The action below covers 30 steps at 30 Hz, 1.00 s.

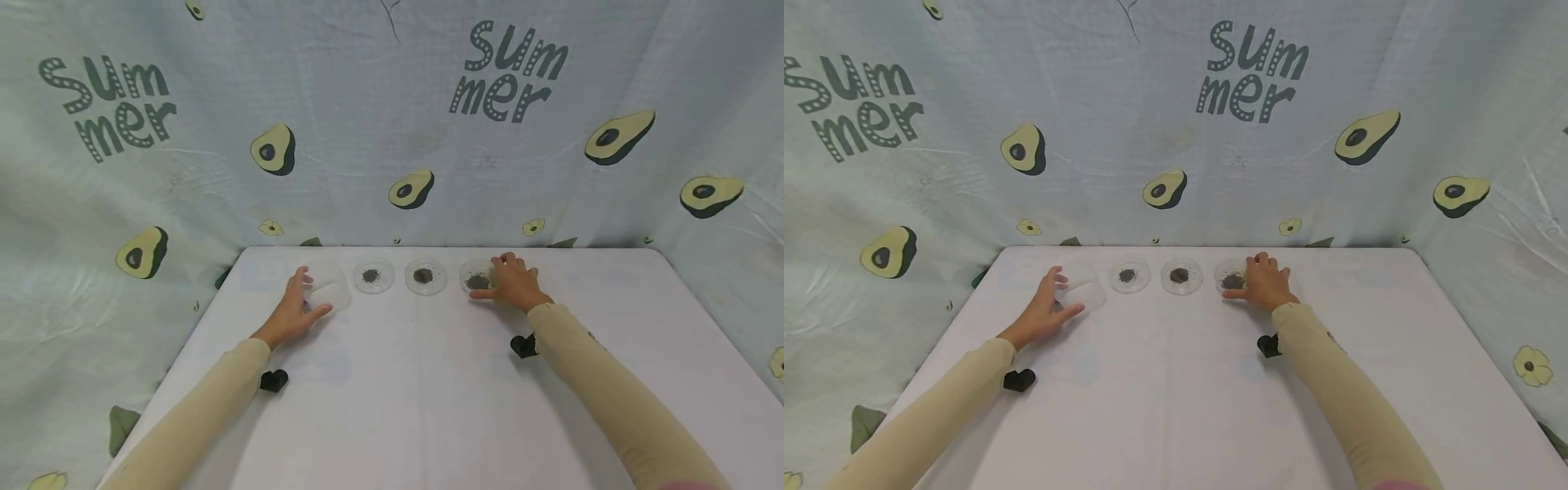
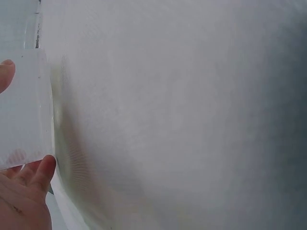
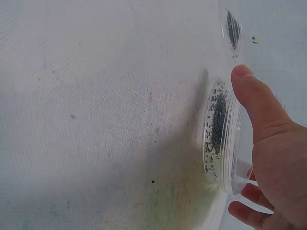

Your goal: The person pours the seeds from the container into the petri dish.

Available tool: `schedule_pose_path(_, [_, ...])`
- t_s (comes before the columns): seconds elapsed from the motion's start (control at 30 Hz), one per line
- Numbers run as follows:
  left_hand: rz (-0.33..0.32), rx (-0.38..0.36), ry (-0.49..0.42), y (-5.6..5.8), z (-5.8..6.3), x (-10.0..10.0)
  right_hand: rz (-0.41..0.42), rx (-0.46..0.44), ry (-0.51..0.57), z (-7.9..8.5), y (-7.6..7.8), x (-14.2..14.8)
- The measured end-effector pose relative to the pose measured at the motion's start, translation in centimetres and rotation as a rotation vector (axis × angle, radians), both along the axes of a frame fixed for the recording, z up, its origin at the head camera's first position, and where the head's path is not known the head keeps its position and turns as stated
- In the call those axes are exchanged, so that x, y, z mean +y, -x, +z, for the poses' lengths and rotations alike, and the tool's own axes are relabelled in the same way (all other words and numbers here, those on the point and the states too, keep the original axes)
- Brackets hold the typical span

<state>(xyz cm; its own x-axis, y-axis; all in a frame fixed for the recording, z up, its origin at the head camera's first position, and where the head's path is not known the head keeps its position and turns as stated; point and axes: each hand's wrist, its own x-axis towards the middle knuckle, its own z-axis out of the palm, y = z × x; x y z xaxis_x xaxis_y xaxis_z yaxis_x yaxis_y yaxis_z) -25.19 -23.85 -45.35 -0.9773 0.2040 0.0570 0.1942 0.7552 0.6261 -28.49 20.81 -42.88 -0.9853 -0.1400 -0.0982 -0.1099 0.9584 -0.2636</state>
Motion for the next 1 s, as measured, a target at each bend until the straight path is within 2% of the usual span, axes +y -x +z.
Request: schedule_pose_path(1.0, [0.008, -0.018, 0.002, -0.35, 0.26, 0.32, 0.004, -0.023, 0.0, -0.44, 0.59, -0.71])
